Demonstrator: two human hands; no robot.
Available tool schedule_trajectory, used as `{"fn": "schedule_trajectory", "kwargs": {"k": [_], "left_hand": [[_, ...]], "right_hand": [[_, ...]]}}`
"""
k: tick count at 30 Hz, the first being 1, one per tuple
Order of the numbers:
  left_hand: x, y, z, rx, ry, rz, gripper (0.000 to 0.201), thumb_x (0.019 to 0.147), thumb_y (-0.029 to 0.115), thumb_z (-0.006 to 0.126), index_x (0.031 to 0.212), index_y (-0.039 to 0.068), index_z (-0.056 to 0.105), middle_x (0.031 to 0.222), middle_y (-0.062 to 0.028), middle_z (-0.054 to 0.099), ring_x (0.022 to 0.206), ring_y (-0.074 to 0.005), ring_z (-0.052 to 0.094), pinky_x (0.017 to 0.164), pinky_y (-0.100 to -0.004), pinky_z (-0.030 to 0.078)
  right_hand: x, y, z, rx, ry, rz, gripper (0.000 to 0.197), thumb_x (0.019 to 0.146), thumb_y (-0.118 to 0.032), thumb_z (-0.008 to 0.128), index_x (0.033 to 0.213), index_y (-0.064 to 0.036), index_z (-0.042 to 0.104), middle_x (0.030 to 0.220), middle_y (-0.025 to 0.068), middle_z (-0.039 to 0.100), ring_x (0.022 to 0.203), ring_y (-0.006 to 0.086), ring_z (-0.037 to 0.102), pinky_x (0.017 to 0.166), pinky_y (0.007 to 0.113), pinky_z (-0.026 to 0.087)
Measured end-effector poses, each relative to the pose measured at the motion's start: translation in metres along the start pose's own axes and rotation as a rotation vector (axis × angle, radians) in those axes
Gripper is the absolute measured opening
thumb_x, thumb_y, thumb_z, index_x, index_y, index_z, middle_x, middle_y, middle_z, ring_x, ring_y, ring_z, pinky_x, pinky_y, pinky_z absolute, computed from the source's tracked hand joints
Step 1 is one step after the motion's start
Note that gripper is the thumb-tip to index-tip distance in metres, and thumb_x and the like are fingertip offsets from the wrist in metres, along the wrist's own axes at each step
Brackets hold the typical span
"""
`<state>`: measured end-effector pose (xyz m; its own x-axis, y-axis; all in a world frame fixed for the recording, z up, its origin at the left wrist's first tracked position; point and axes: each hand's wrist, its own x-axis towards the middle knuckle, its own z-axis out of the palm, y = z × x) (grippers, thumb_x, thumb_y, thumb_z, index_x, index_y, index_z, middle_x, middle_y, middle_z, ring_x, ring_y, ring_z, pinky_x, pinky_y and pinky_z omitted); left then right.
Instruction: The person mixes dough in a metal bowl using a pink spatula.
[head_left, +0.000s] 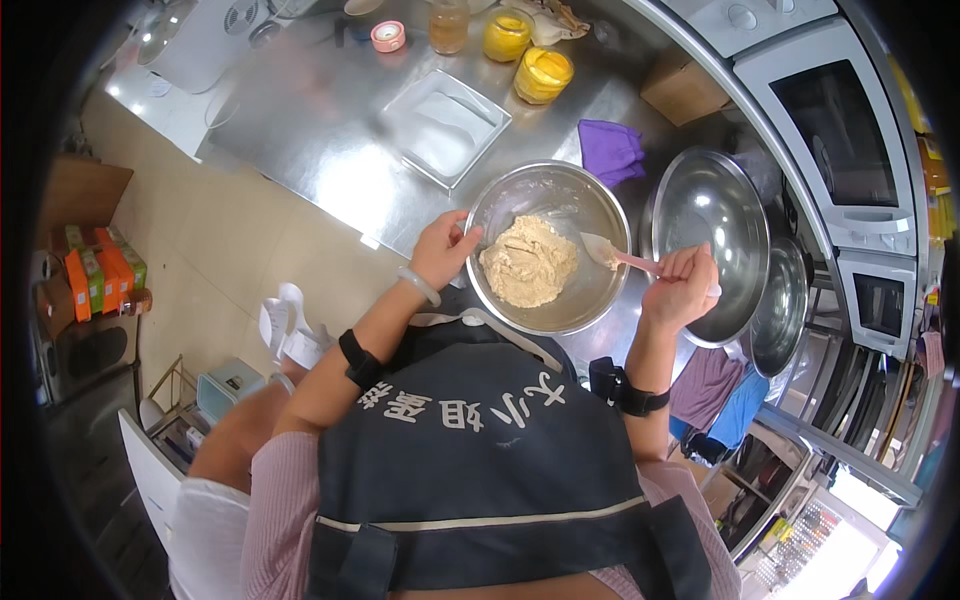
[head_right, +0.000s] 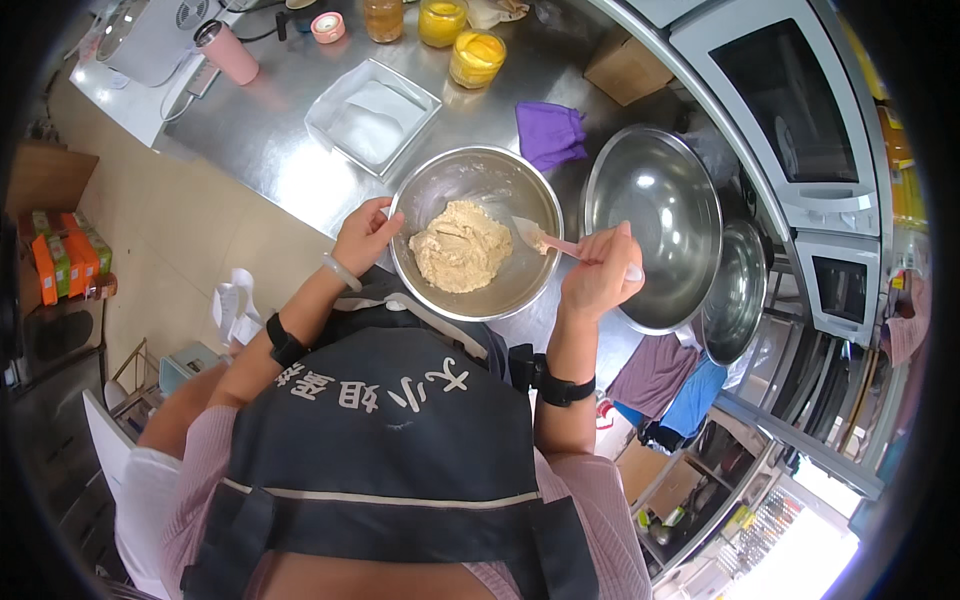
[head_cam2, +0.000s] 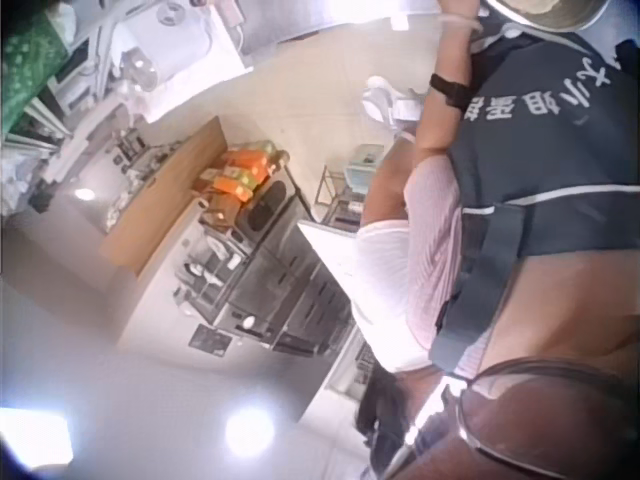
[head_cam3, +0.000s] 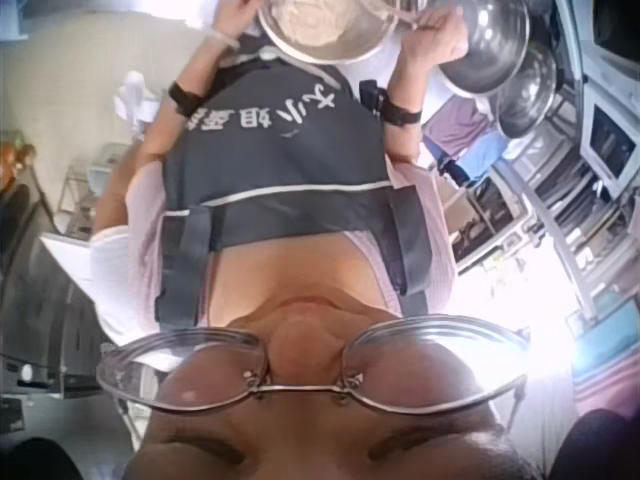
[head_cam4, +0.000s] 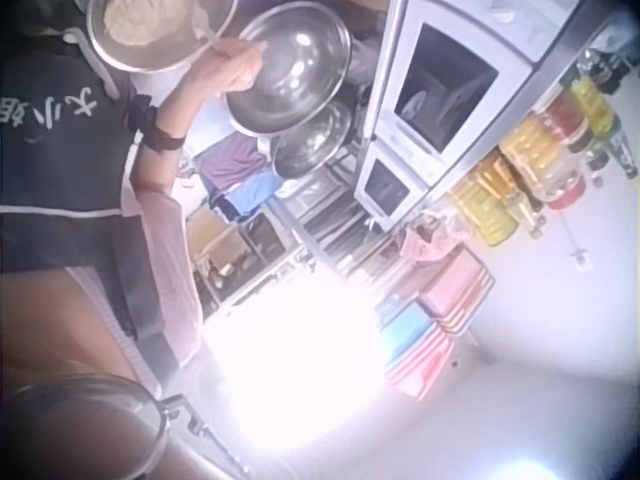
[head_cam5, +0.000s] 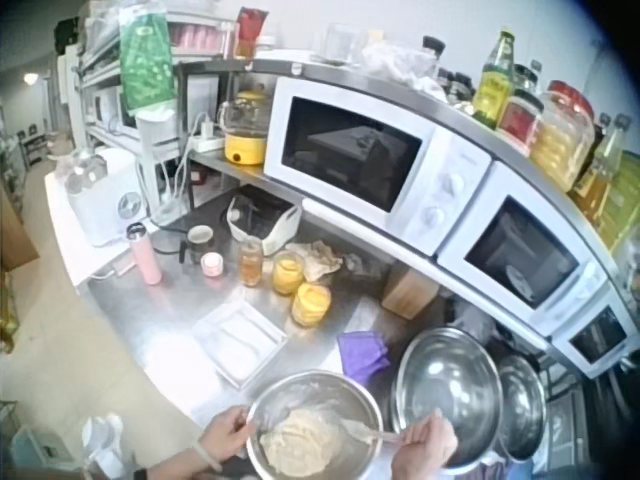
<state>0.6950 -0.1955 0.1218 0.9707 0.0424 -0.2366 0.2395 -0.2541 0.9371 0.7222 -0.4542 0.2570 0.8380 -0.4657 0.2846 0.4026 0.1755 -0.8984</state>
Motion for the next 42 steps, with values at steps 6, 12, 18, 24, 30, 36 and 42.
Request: {"fn": "schedule_trajectory", "kwargs": {"k": [6, 12, 18, 24, 30, 36, 42], "left_hand": [[0.001, 0.006, 0.010, -0.158, -0.036, -0.004, 0.035, 0.077, 0.004, 0.059, 0.111, 0.002, 0.053, 0.063, -0.0017, 0.051, 0.056, -0.0090, 0.045, 0.052, -0.0250, 0.039], [0.003, 0.020, -0.001, -0.151, -0.135, -0.110, 0.036, 0.080, 0.001, 0.056, 0.116, 0.002, 0.050, 0.069, -0.0021, 0.052, 0.051, -0.0062, 0.048, 0.042, -0.0207, 0.041], [0.008, 0.019, -0.001, -0.086, -0.153, -0.083, 0.036, 0.082, 0.003, 0.055, 0.118, 0.001, 0.049, 0.074, -0.0021, 0.054, 0.051, -0.0047, 0.049, 0.039, -0.0182, 0.041], [0.009, 0.007, 0.005, -0.068, -0.075, -0.056, 0.039, 0.081, 0.005, 0.056, 0.119, 0.001, 0.049, 0.072, -0.0016, 0.054, 0.049, -0.0052, 0.047, 0.038, -0.0191, 0.038], [0.000, 0.021, 0.005, -0.184, -0.023, -0.157, 0.030, 0.078, 0.002, 0.056, 0.108, 0.003, 0.056, 0.061, -0.0020, 0.050, 0.049, -0.0090, 0.044, 0.047, -0.0252, 0.038], [-0.001, 0.017, 0.007, -0.111, -0.019, -0.049, 0.034, 0.077, 0.001, 0.056, 0.111, 0.005, 0.056, 0.058, -0.0006, 0.048, 0.050, -0.0088, 0.041, 0.049, -0.0251, 0.037], [0.000, 0.022, 0.001, -0.072, -0.095, -0.062, 0.039, 0.081, 0.003, 0.055, 0.120, 0.002, 0.050, 0.062, 0.0011, 0.046, 0.047, -0.0059, 0.044, 0.039, -0.0212, 0.037]], "right_hand": [[0.001, 0.057, -0.030, -0.115, 0.371, 0.000, 0.040, 0.089, -0.014, 0.047, 0.050, -0.0071, 0.036, 0.045, 0.0029, 0.036, 0.041, 0.0116, 0.034, 0.042, 0.027, 0.031], [0.003, 0.087, -0.016, -0.037, 0.454, 0.145, 0.037, 0.086, -0.013, 0.048, 0.052, -0.0091, 0.034, 0.045, 0.0018, 0.035, 0.040, 0.0112, 0.031, 0.040, 0.027, 0.029], [0.014, 0.103, -0.016, 0.242, 0.274, 0.362, 0.035, 0.082, -0.014, 0.050, 0.053, -0.0123, 0.031, 0.046, -0.0016, 0.025, 0.040, 0.0094, 0.025, 0.041, 0.027, 0.025], [-0.007, 0.058, -0.006, 0.397, -0.266, 0.454, 0.035, 0.082, -0.013, 0.046, 0.051, -0.0105, 0.030, 0.049, 0.0005, 0.028, 0.044, 0.0115, 0.027, 0.045, 0.027, 0.024], [-0.035, 0.018, -0.001, 0.061, -0.964, 0.374, 0.030, 0.074, -0.004, 0.054, 0.052, -0.0018, 0.035, 0.052, 0.0041, 0.040, 0.049, 0.0146, 0.035, 0.048, 0.026, 0.029], [-0.046, 0.041, 0.002, 0.100, -0.955, 0.439, 0.031, 0.074, 0.001, 0.055, 0.052, -0.0017, 0.033, 0.052, 0.0039, 0.038, 0.049, 0.0127, 0.033, 0.048, 0.027, 0.030], [-0.016, 0.022, 0.018, 0.102, -0.822, 0.197, 0.013, 0.077, 0.000, 0.054, 0.064, 0.0005, 0.053, 0.059, 0.0061, 0.049, 0.052, 0.0118, 0.043, 0.047, 0.024, 0.034]]}}
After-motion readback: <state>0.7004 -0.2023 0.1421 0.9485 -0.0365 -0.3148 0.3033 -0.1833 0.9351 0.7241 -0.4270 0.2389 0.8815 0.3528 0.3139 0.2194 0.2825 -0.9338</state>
